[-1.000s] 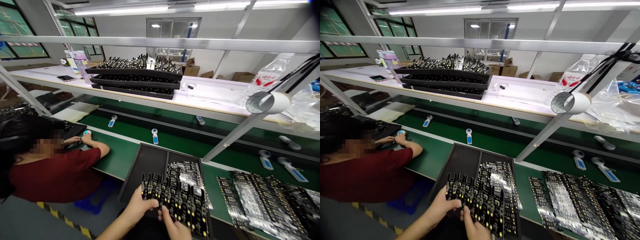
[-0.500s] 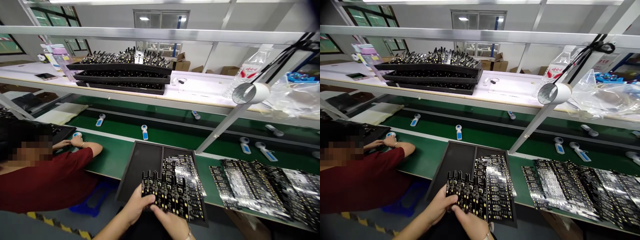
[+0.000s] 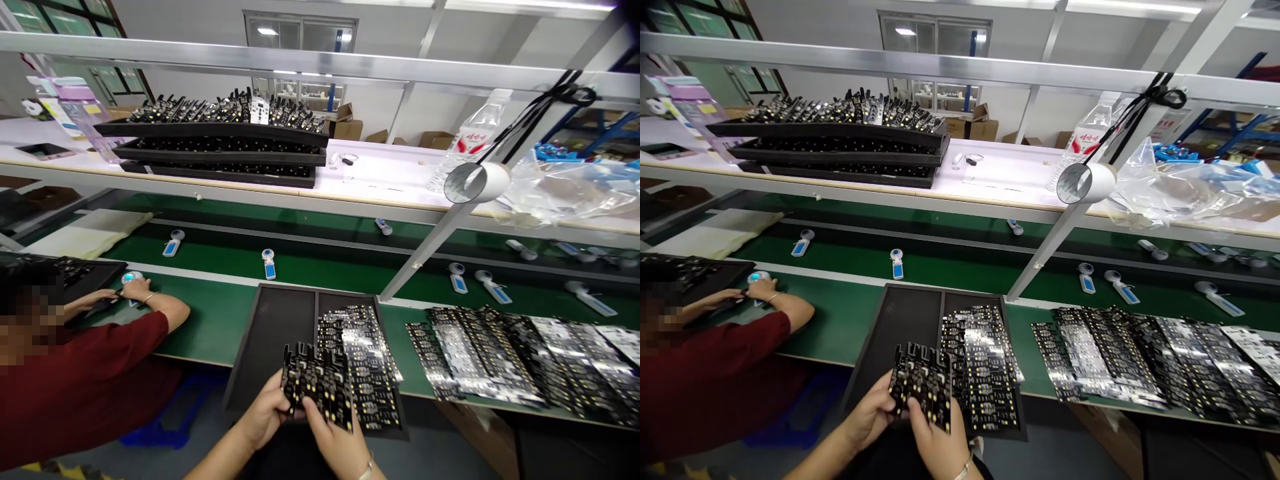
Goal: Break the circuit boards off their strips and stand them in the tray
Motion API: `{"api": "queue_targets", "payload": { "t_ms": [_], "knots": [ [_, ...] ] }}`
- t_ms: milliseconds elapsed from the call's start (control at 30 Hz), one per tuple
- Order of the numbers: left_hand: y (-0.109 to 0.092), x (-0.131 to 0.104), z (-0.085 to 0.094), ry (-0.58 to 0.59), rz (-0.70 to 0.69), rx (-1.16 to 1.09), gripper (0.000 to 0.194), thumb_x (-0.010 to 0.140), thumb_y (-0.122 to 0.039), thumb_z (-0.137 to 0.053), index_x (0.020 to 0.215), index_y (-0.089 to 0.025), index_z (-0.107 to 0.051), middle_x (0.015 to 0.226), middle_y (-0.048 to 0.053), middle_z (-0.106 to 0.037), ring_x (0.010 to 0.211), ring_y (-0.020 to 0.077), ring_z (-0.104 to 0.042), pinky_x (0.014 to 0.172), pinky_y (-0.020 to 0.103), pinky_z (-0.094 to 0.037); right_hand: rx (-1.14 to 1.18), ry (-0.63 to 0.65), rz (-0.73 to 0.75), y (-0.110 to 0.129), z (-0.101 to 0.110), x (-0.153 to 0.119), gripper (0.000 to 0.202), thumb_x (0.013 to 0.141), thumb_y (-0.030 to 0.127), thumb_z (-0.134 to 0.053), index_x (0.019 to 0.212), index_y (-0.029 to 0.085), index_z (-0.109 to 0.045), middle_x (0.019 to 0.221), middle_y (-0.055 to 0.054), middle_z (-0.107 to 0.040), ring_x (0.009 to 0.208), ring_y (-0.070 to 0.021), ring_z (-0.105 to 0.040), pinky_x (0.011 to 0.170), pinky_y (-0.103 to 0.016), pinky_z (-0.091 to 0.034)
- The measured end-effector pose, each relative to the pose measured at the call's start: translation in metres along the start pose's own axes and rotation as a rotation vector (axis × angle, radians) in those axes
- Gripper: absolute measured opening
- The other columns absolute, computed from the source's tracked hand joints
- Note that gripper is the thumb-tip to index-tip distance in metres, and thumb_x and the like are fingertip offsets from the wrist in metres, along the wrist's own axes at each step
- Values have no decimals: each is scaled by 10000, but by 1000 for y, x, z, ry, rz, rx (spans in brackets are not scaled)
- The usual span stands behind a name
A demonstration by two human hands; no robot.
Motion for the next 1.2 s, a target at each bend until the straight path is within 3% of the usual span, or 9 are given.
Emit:
{"api": "queue_targets", "payload": {
  "t_ms": [67,233,467,600,667,767,867,1000,1200],
  "knots": [
    [6,-2,-1,19,64,-101,409,680,-212,-679,1078,-198,-586,967,66,-675,844,215,-628,724,325,-508,122,9,-45,1,2,6,291,822,470,-585,953,238,-703,922,-75,-726,894,-260,-682,876,-401,-534],
    [5,-2,7,-78,75,11,416,653,-162,-774,1007,-197,-560,836,8,-647,692,127,-611,625,234,-484,325,-6,-179,-3,6,8,370,884,516,-468,797,187,-613,738,-88,-691,705,-206,-664,713,-318,-542],
    [2,4,17,-202,38,135,400,659,-241,-775,996,-220,-561,872,12,-661,780,173,-629,677,277,-505,3,56,-9,23,6,15,370,932,379,-382,767,194,-657,724,-103,-688,704,-212,-661,655,-274,-477],
    [-16,11,21,-252,-171,340,275,629,-217,-768,868,-177,-638,842,45,-692,807,207,-609,742,303,-489,-234,42,41,33,6,21,416,935,321,-312,763,159,-654,685,-119,-659,627,-214,-634,597,-274,-435],
    [-13,14,23,-230,-168,283,232,631,-189,-725,851,-172,-654,800,37,-693,782,204,-603,720,291,-480,-134,82,50,36,4,26,386,937,326,-332,809,164,-659,740,-107,-675,684,-205,-642,641,-265,-437],
    [5,16,19,-124,4,10,297,663,-217,-650,959,-193,-643,802,29,-691,751,211,-615,656,299,-486,52,171,-17,31,0,35,332,917,373,-430,772,181,-660,746,-66,-691,705,-180,-640,643,-238,-418],
    [3,13,17,-114,29,-41,388,663,-211,-716,1038,-194,-617,913,51,-700,860,219,-634,777,326,-495,61,218,-59,22,-3,40,353,881,424,-506,662,176,-628,646,-36,-656,609,-158,-592,577,-234,-372],
    [-2,16,9,-82,17,-5,439,616,-171,-790,1007,-179,-592,859,56,-692,757,205,-635,698,324,-504,140,239,-7,18,-6,41,483,967,417,-310,658,183,-597,658,-22,-642,634,-134,-579,615,-226,-356],
    [-10,29,22,-185,-101,221,452,595,-208,-812,997,-186,-606,891,45,-702,815,215,-627,731,312,-499,-341,203,-69,2,-14,41,511,967,351,-261,667,173,-634,646,-99,-663,603,-191,-608,563,-278,-297]
  ]
}}
Point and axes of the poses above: each hand's wrist, its own x-axis towards the middle knuckle, its own z-axis out of the back of the hand, y = z × x, the point moved 10 cm from there along x, towards the middle knuckle
